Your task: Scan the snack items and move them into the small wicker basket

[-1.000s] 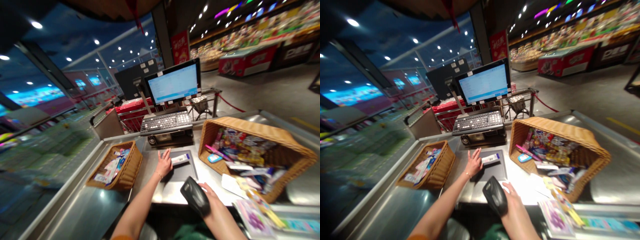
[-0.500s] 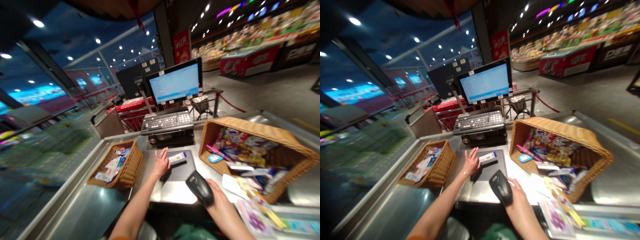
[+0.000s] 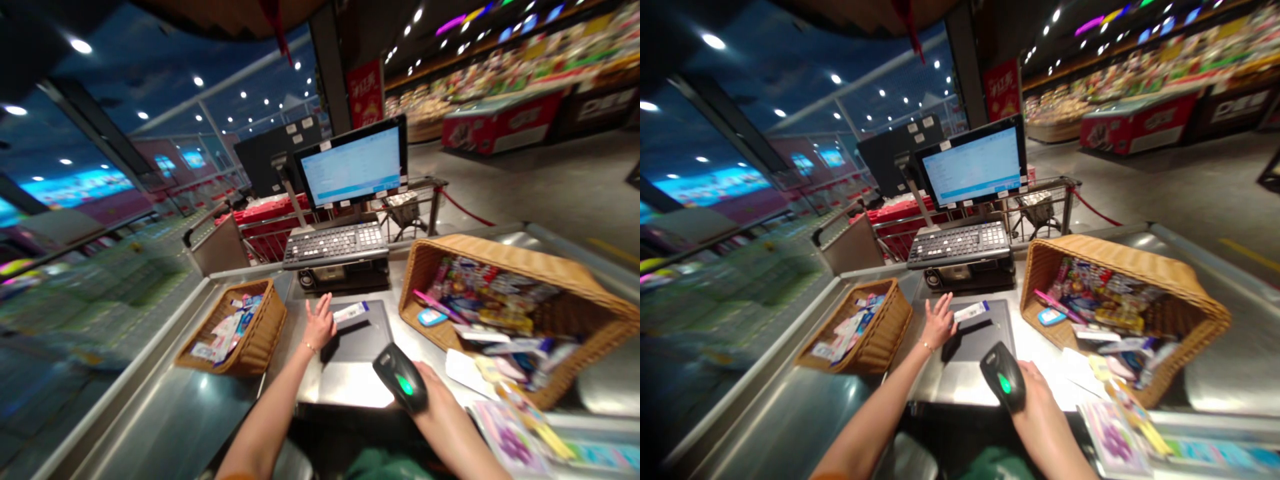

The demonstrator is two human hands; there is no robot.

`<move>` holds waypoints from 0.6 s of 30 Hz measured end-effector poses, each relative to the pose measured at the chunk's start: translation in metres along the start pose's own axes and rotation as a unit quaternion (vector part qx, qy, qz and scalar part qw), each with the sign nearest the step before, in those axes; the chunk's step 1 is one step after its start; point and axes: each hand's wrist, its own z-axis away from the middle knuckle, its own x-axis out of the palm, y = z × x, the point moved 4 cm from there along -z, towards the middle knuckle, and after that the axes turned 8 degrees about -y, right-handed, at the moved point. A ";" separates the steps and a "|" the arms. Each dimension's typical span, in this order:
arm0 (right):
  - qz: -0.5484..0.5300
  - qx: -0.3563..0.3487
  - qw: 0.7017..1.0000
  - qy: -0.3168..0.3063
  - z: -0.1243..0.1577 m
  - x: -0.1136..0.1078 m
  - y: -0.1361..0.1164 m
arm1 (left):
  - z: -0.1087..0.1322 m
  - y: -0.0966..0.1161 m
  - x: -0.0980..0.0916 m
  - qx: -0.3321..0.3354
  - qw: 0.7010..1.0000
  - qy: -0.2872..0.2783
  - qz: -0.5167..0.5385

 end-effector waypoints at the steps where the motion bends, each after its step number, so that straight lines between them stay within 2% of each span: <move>1: -0.004 -0.002 1.000 0.001 0.000 0.000 0.000 | 0.000 -0.002 -0.001 -0.003 1.000 0.001 -0.001; 8: 0.002 -0.001 1.000 -0.008 0.001 0.000 -0.007 | 0.004 -0.015 -0.007 -0.020 1.000 0.003 -0.013; 18: -0.012 0.005 1.000 0.002 -0.001 0.007 -0.005 | 0.007 -0.020 -0.007 -0.024 1.000 -0.001 -0.008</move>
